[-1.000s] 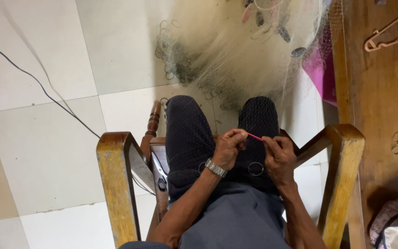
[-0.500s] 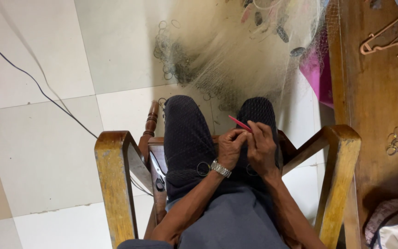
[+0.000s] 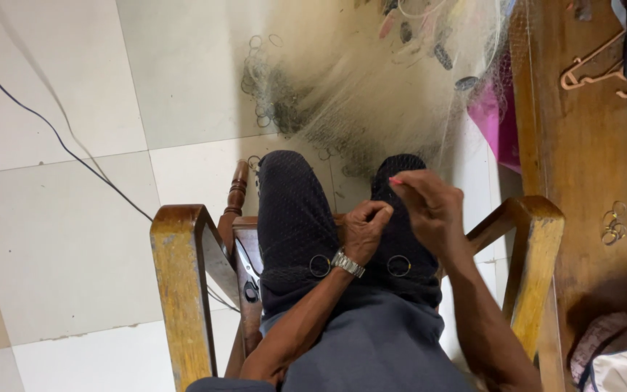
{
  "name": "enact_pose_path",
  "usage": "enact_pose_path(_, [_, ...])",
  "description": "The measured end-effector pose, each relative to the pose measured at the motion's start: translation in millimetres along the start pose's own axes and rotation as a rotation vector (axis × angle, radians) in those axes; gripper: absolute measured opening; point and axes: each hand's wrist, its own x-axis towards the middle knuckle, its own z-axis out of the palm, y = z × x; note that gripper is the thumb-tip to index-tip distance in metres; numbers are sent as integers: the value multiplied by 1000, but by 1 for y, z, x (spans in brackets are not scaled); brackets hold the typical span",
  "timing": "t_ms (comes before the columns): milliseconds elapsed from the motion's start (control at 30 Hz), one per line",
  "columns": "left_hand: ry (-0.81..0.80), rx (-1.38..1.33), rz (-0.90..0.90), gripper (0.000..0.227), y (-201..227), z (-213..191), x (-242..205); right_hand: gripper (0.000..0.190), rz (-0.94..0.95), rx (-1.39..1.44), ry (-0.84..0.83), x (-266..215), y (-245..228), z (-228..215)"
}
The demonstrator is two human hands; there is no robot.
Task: Repairing a fishing net using a netting needle
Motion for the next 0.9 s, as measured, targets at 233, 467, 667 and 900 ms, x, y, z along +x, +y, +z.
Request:
enact_pose_path(233, [20, -20, -21, 2, -3, 4, -1, 16, 141, -571, -398, -25, 37, -38])
enact_pose_path(467, [25, -29, 6, 2, 2, 3, -1, 18, 54, -785, -420, -40, 66, -51])
enact_pose_path(667, [17, -70, -15, 3, 2, 4, -1, 22, 63, -919, -511, -38, 70, -50])
enact_pose_path(900, [-65, -197, -152, 5, 7, -2, 5, 19, 3, -733, -615, -32, 61, -45])
